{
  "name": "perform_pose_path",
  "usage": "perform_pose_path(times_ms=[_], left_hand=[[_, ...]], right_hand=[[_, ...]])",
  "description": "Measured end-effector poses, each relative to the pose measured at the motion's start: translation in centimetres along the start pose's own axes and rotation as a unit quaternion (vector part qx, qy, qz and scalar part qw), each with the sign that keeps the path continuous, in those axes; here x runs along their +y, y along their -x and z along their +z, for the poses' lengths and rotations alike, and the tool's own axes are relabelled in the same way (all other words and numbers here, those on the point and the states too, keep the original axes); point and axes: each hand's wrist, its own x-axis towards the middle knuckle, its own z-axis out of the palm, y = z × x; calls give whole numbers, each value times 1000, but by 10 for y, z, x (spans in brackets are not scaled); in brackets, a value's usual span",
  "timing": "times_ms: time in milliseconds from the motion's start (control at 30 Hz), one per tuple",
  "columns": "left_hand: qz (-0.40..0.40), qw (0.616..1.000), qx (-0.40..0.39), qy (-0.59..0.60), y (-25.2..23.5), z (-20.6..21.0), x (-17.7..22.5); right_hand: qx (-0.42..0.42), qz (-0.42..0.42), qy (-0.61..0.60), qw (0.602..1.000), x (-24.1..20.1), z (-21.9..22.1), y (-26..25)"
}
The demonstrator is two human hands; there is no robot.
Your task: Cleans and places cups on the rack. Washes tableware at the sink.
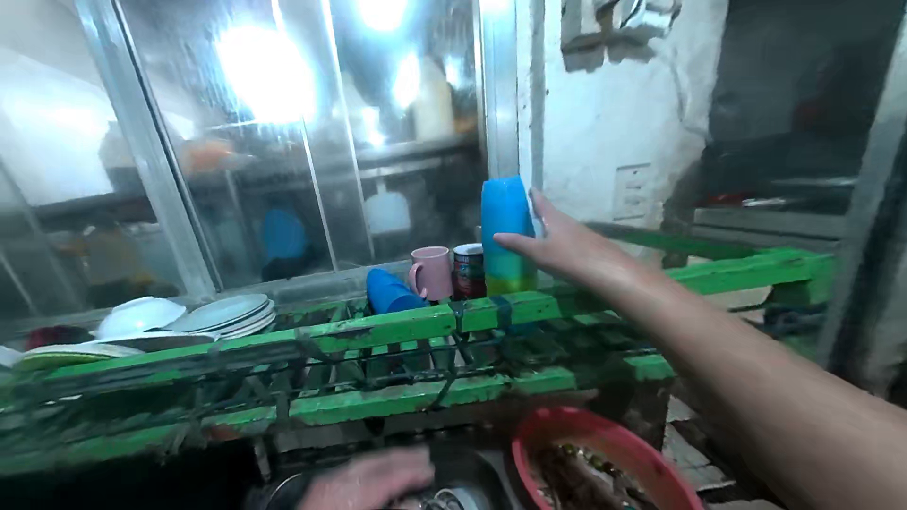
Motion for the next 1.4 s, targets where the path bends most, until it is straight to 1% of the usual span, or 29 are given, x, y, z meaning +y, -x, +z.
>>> perform_pose_path(times_ms=[33, 67, 100, 133, 167, 200, 267, 333, 400, 467, 567, 667, 700, 767, 800, 867, 933, 1000, 1033, 1100, 1167, 1200, 1267, 1333, 1400], left_hand=[[23, 999, 40, -12, -26, -19, 20], [37, 995, 88, -35, -54, -36, 33], [33, 989, 133, -56, -85, -50, 39], [10, 985, 159, -61, -116, -62, 41], [-41, 984, 161, -64, -147, -71, 40], [-113, 981, 144, -71, -177, -78, 36], [-227, 962, 68, -133, -227, -83, 14], [-298, 929, -26, -217, -259, -83, -10], [-337, 898, -82, -273, -277, -79, -28], [-360, 878, -119, -292, -287, -75, -40], [-389, 860, -164, -286, -296, -66, -61], [-412, 858, -175, -251, -291, -63, -77], [-415, 861, -165, -242, -290, -63, -78], [-402, 857, -127, -298, -293, -65, -81], [-398, 849, -115, -328, -294, -64, -83], [-417, 830, -109, -354, -293, -61, -84], [-450, 811, -134, -350, -289, -57, -80], [-482, 798, -166, -321, -285, -53, -68], [-493, 789, -185, -315, -283, -51, -59], [-502, 782, -209, -305, -281, -53, -57], [-499, 788, -213, -291, -279, -60, -61], [-499, 799, -193, -273, -277, -65, -62], [-505, 827, -126, -214, -274, -79, -63], [-503, 850, -79, -135, -264, -87, -47], [-483, 873, -37, -50, -248, -93, -33]], right_hand=[[23, -44, 31, 998, -2, -5, 17], [54, -102, 43, 992, -1, -10, 35], [82, -156, 42, 983, 1, -15, 53], [94, -202, 31, 974, 3, -20, 74], [94, -239, 15, 966, 8, -25, 94], [83, -268, -5, 960, 16, -30, 111], [8, -292, -69, 954, 36, -42, 139], [-85, -279, -122, 949, 54, -58, 157], [-134, -263, -169, 940, 71, -69, 168], [-174, -236, -189, 937, 88, -77, 175], [-189, -205, -212, 937, 106, -79, 182], [-229, -163, -229, 932, 114, -75, 183], [-234, -157, -233, 931, 117, -71, 182], [-242, -157, -248, 925, 125, -64, 177], [-246, -160, -255, 921, 126, -60, 175], [-243, -172, -269, 916, 128, -53, 171], [-246, -182, -280, 910, 129, -47, 169], [-263, -177, -279, 906, 127, -47, 168], [-274, -173, -273, 906, 126, -48, 168], [-294, -168, -252, 907, 125, -51, 168], [-312, -157, -228, 909, 122, -55, 169], [-321, -150, -216, 910, 120, -57, 170], [-330, -139, -187, 915, 114, -62, 172], [-337, -122, -170, 918, 107, -68, 173], [-328, -122, -169, 921, 104, -71, 176]])
